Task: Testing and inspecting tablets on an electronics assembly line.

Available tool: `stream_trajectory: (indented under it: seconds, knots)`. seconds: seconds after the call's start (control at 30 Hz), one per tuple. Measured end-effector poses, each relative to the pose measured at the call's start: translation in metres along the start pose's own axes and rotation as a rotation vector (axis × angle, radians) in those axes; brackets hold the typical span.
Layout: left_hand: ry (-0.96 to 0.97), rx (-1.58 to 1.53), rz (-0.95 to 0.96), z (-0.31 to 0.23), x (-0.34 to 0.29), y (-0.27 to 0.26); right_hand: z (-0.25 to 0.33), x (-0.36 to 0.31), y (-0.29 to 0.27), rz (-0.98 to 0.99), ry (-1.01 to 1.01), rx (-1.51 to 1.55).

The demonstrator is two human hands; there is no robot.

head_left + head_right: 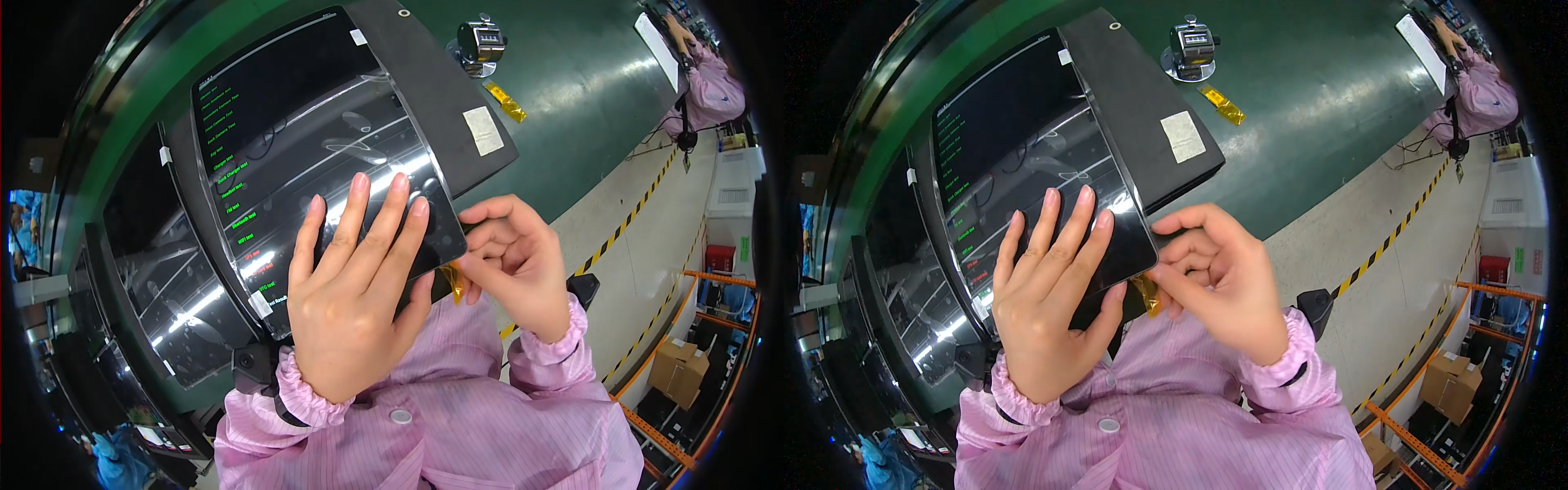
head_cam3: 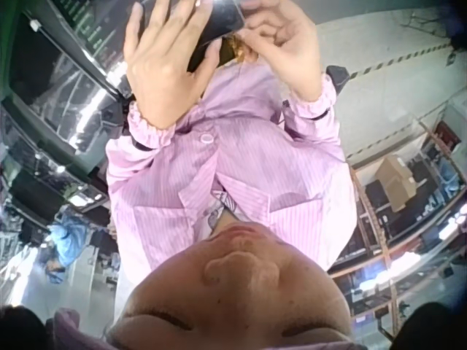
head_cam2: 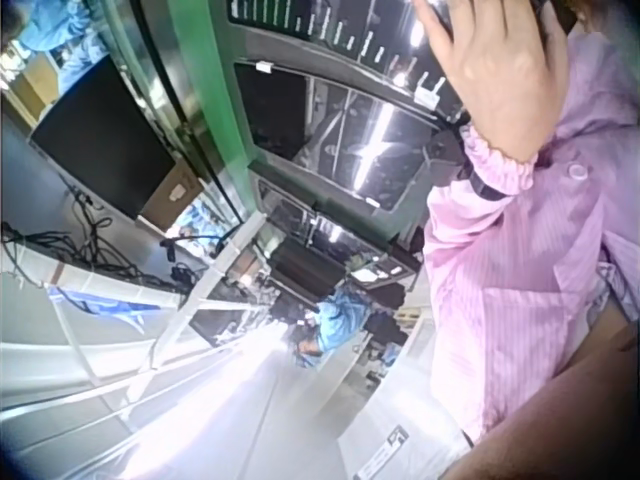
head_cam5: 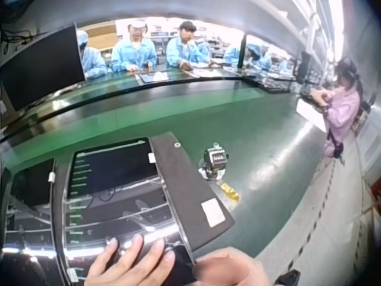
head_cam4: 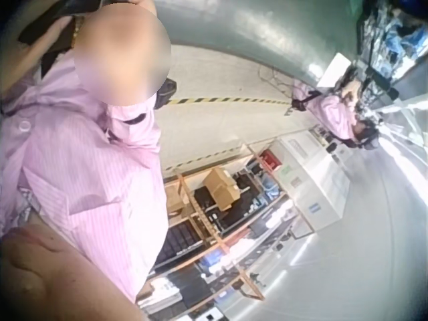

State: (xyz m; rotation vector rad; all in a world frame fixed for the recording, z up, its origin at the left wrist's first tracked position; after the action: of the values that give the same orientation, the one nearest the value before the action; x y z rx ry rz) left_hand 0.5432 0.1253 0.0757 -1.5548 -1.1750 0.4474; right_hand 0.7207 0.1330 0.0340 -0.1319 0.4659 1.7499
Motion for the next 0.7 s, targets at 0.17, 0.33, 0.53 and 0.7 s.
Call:
stream_trajectory:
  seconds: [0.17,0.33,0.53,0.7]
  knots:
    - [-0.003,0.020,-0.017,-0.001,-0.001,0.002,0.000,-0.001,0.006,-0.057,-0.064,-0.151]
    - [0.009,0.053,-0.053,-0.003,-0.001,0.005,-0.008,-0.003,0.001,0.014,-0.095,-0.069]
    - [0.022,0.089,-0.052,-0.001,-0.001,0.007,-0.013,-0.004,0.003,-0.043,-0.114,-0.078]
    - [0.036,0.059,-0.065,-0.003,-0.001,0.007,-0.015,-0.003,0.000,-0.085,-0.230,-0.181]
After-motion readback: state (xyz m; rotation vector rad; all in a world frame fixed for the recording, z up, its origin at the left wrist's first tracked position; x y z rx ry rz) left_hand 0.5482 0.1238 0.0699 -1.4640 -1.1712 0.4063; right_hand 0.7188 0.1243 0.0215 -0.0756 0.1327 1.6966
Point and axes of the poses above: each hand's wrist, its own x-axis towards the middle knuckle, its own y-axis out of the palm, z = x × y, the point moved 3 cm from there along x, towards the middle knuckle, and after that the axes turned 5 degrees about y, right-handed, at the moved point
